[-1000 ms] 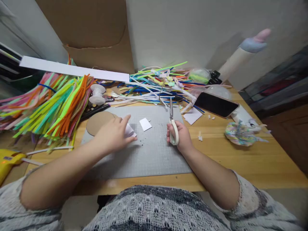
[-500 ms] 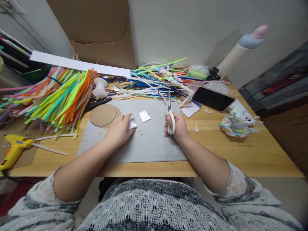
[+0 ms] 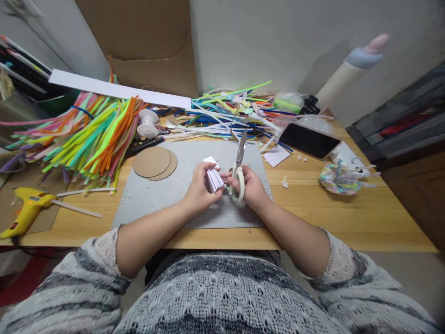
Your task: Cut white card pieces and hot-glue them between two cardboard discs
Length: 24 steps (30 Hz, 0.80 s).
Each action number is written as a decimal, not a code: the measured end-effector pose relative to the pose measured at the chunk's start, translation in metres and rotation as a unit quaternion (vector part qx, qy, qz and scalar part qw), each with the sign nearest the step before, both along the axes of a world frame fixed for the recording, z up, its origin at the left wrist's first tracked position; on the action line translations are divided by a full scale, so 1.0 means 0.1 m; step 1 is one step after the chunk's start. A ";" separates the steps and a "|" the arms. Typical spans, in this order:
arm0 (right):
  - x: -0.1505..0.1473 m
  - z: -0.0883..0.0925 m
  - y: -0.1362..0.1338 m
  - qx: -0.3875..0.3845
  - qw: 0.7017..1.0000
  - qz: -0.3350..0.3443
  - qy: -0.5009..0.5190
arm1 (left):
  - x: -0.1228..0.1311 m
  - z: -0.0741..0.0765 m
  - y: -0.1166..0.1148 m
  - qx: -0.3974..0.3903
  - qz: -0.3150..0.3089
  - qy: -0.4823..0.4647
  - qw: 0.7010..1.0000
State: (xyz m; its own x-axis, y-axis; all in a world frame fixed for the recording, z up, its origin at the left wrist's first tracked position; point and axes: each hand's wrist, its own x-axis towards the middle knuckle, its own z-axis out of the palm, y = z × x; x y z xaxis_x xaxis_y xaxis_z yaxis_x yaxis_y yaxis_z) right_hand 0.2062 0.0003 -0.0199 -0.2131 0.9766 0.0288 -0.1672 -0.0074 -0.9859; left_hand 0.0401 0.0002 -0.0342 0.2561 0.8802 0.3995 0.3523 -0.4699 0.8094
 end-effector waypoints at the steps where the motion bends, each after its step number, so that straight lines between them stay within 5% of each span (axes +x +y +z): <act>1: -0.01 -0.01 -0.02 0.002 1.000 0.007 -0.015 | 0.00 0.00 -0.01 0.004 0.011 0.020 1.000; 6: -0.02 -0.08 -0.05 -0.010 0.999 0.012 -0.052 | -0.05 0.07 -0.10 -0.058 0.087 0.143 0.984; 12: -0.04 -0.10 -0.07 -0.013 0.998 0.021 -0.063 | -0.07 0.09 -0.15 -0.155 0.070 0.071 0.983; 16: -0.04 -0.10 -0.08 0.006 0.996 -0.004 -0.090 | -0.03 0.06 -0.12 -0.153 0.042 0.024 0.987; 24: -0.06 -0.12 -0.04 -0.017 0.992 0.000 -0.123 | -0.08 0.10 -0.07 -0.090 0.048 0.194 0.976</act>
